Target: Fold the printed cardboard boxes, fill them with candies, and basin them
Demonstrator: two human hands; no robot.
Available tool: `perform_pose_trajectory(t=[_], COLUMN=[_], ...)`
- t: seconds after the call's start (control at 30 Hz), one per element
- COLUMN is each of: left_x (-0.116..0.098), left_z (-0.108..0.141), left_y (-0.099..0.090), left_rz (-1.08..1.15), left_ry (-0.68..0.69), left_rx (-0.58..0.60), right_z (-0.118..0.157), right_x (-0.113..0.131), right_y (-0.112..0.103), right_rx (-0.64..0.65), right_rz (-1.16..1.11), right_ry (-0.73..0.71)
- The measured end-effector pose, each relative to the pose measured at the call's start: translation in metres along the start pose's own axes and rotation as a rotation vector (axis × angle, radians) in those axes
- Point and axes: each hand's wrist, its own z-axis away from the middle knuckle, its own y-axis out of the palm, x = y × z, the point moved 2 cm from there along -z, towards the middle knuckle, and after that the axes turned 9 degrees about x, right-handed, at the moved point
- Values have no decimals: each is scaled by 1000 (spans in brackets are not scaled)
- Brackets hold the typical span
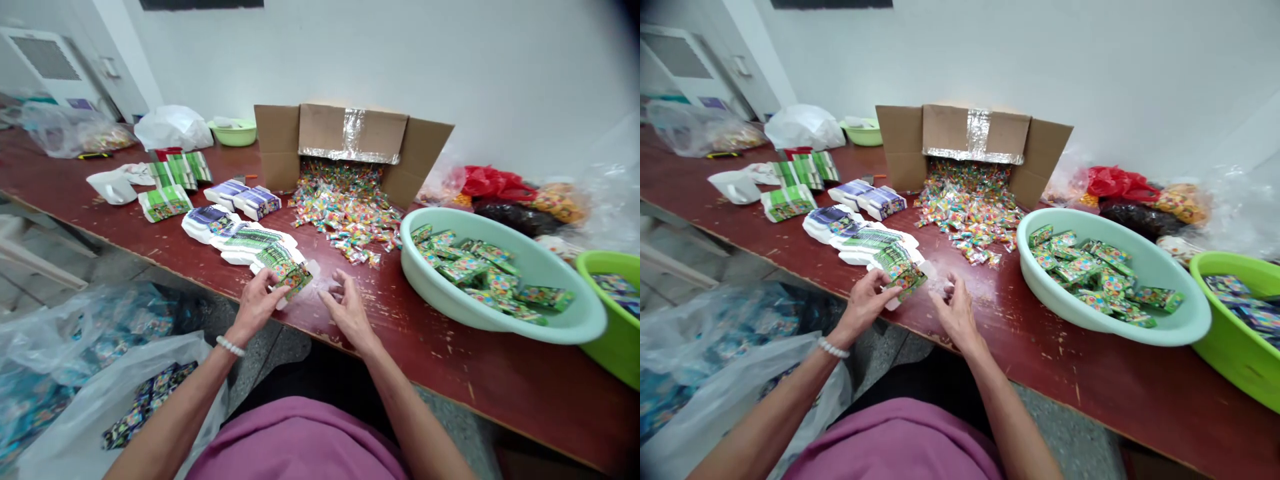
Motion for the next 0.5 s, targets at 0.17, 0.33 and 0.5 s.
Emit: perform_pose_trajectory(t=[0.17, 0.33, 0.5], left_x=[-19, -34, -36], left_z=[38, 61, 72], left_y=[13, 23, 36], left_rz=[778, 1083, 1136], left_ry=[-198, -267, -174], left_rx=[367, 925, 973], right_z=[2, 23, 37], right_x=[10, 31, 45], right_y=[6, 6, 7], right_rx=[133, 356, 444], right_rz=[-467, -461, -520], right_ry=[101, 82, 66])
